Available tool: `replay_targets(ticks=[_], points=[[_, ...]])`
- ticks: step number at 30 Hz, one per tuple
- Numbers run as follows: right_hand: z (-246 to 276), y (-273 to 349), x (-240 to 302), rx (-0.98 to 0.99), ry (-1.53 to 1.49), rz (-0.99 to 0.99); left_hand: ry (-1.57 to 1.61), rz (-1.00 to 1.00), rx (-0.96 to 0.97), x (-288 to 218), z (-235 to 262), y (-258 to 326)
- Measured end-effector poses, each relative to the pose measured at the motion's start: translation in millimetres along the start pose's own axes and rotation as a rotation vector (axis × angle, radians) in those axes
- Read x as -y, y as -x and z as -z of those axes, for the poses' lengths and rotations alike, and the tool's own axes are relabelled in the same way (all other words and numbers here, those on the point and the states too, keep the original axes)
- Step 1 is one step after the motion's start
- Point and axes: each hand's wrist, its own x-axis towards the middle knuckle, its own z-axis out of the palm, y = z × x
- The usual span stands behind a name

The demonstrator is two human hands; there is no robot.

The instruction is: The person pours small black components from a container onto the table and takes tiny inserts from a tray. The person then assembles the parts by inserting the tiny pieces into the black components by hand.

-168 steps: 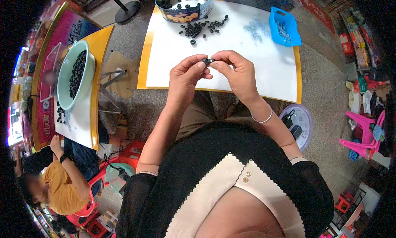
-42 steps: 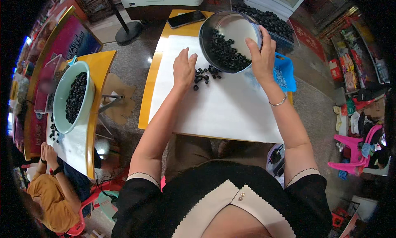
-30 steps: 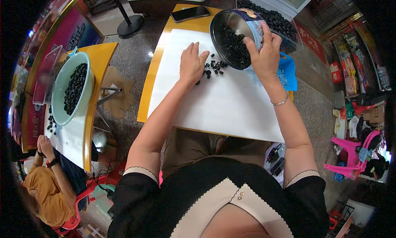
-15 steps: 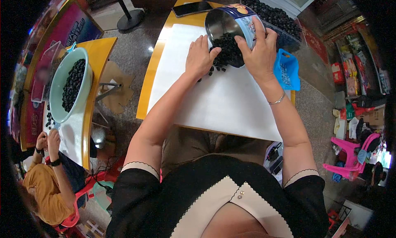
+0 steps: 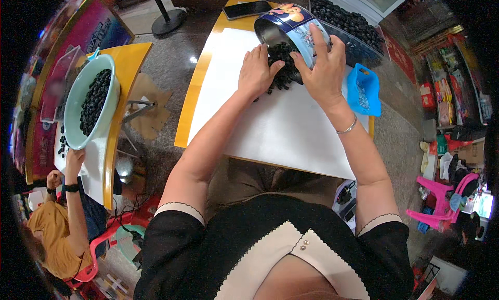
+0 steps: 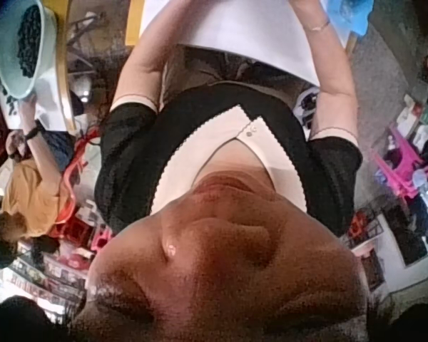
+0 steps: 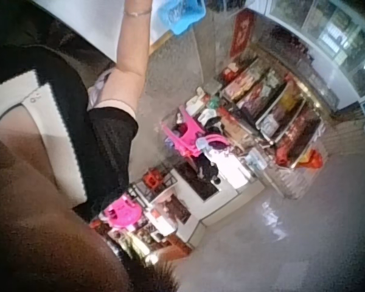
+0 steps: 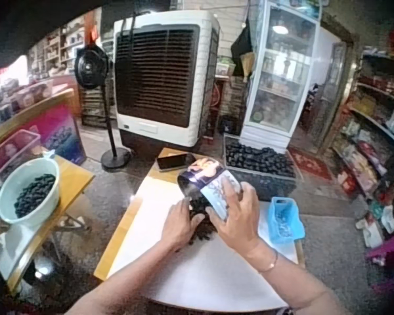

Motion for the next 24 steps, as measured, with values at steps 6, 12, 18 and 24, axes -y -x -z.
replay_targets(ticks=[6, 12, 18, 24], points=[[-1.4, 0.2, -0.8, 0.008, -0.037, 0.014, -0.040, -0.021, -0.019, 2.4, -0.6, 0.2], [6.3, 1.1, 3.2, 0.041, -0.017, 0.041, -0.057, -0.016, 0.012, 1.8, -0.2, 1.2], [7.5, 2.8, 0.1, 0.067, -0.034, 0.045, -0.082, -0.026, 0.023, 3.0, -0.8, 0.3], [11.4, 3.0, 0.1, 0.049, 0.002, 0.067, -0.118, -0.075, -0.024, 3.8, -2.8, 1.5]])
